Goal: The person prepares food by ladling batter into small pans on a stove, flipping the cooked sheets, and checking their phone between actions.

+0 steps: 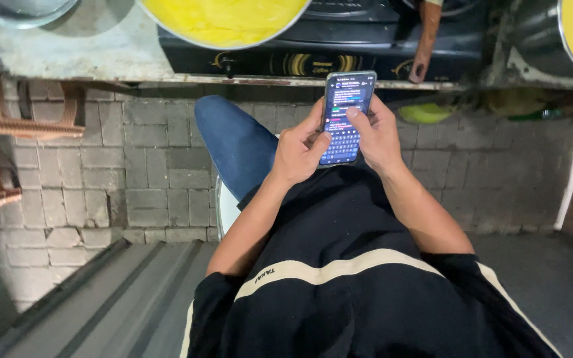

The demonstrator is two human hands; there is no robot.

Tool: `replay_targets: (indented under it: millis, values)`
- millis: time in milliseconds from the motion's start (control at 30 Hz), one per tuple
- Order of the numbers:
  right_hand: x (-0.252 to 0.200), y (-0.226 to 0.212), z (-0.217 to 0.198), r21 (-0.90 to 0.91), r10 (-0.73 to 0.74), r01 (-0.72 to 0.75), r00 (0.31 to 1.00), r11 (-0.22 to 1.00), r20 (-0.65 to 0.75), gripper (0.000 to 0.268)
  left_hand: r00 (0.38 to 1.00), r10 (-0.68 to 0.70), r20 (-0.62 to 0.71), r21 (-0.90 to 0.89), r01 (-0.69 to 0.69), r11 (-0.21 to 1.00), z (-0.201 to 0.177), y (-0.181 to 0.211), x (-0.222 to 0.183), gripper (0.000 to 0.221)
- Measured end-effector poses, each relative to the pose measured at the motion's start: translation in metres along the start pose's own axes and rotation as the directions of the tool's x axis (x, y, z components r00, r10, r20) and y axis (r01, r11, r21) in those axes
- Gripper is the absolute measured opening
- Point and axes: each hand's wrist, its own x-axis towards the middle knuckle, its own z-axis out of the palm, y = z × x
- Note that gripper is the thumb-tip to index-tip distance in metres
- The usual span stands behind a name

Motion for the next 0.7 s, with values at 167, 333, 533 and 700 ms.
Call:
replay_targets:
  millis: [167,333,533,700]
  values:
    - [-0.010,0.028,-0.029,0.045,0.012,-0.008,0.996,0.999,-0.085,0.015,0.995,-0.031,0.094,-0.016,0.033,0.999,0.010,-0.010,0.003,0.057]
    - [-0.026,0.049,-0.048,0.241,0.073,-0.048,0.993,0.969,-0.097,0.028,0.981,-0.110,0.162,-0.095,0.126,0.987,0.018,-0.019,0.004,0.056]
    - [-0.048,0.048,-0.056,0.294,0.077,-0.065,0.997,0.953,-0.028,0.055,0.960,-0.160,0.228,-0.149,0.196,0.969,0.021,-0.029,0.011,0.051]
    - [-0.062,0.010,-0.044,0.487,0.042,-0.141,0.977,0.862,0.208,0.107,0.956,-0.172,0.238,-0.198,0.221,0.955,0.023,-0.029,0.013,0.052]
